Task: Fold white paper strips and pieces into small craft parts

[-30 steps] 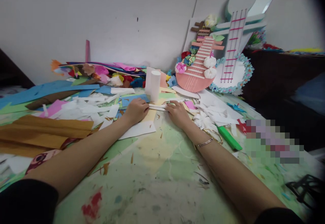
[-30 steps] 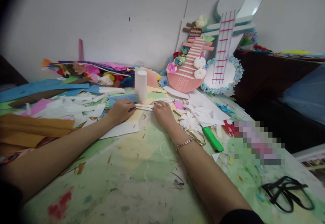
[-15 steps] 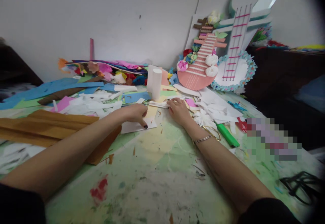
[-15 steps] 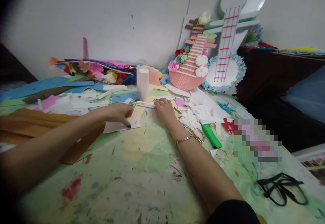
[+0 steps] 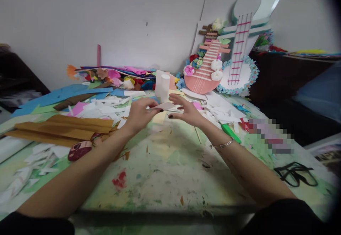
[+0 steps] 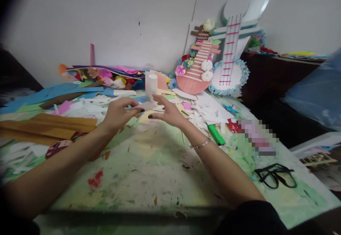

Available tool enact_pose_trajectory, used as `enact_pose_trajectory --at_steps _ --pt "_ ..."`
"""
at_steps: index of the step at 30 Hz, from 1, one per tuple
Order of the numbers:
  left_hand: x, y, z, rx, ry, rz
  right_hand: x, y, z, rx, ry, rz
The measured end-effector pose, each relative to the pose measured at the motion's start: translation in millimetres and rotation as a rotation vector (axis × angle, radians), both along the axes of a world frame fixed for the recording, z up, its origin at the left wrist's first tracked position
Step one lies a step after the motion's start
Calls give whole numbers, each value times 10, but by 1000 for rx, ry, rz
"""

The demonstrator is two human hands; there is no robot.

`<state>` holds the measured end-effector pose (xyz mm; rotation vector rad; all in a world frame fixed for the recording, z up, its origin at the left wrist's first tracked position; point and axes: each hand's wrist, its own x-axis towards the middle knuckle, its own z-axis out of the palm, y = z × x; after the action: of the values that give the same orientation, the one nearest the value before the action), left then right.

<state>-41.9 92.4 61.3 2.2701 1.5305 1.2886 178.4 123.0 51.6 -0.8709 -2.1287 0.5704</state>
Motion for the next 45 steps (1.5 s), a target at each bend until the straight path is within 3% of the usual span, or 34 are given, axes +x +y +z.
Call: enact_pose_trajectory --at_steps 3,8,12,15,18,23,29,34,39,45 --pt "131 -128 -37 -252 -228 -171 -33 -240 17 -230 104 82" --pt "238 -309 -252 -653 -553 -322 19 -431 -222 -597 372 34" --pt "223 -450 -449 -801 -635 -332 52 -500 -427 -821 434 -130" --pt "223 -499 -545 -816 -643 -360 59 -552 -486 -886 416 -172" --pt "233 -484 -592 -849 -608 -375 118 -587 -450 -880 358 -77" --pt "217 -434 -636 -853 -696 -284 255 -622 -373 -812 97 196" --pt "192 -445 -644 -896 -666 -294 213 -710 -395 -324 -131 37" --pt "117 -465 -612 -891 -371 -507 237 -671 -421 -212 -287 70" --pt "90 -506 -590 -591 -82 -520 270 -625 -457 -203 -338 97" --pt "77 -493 -597 -281 151 -554 281 -642 -378 -220 -365 173"
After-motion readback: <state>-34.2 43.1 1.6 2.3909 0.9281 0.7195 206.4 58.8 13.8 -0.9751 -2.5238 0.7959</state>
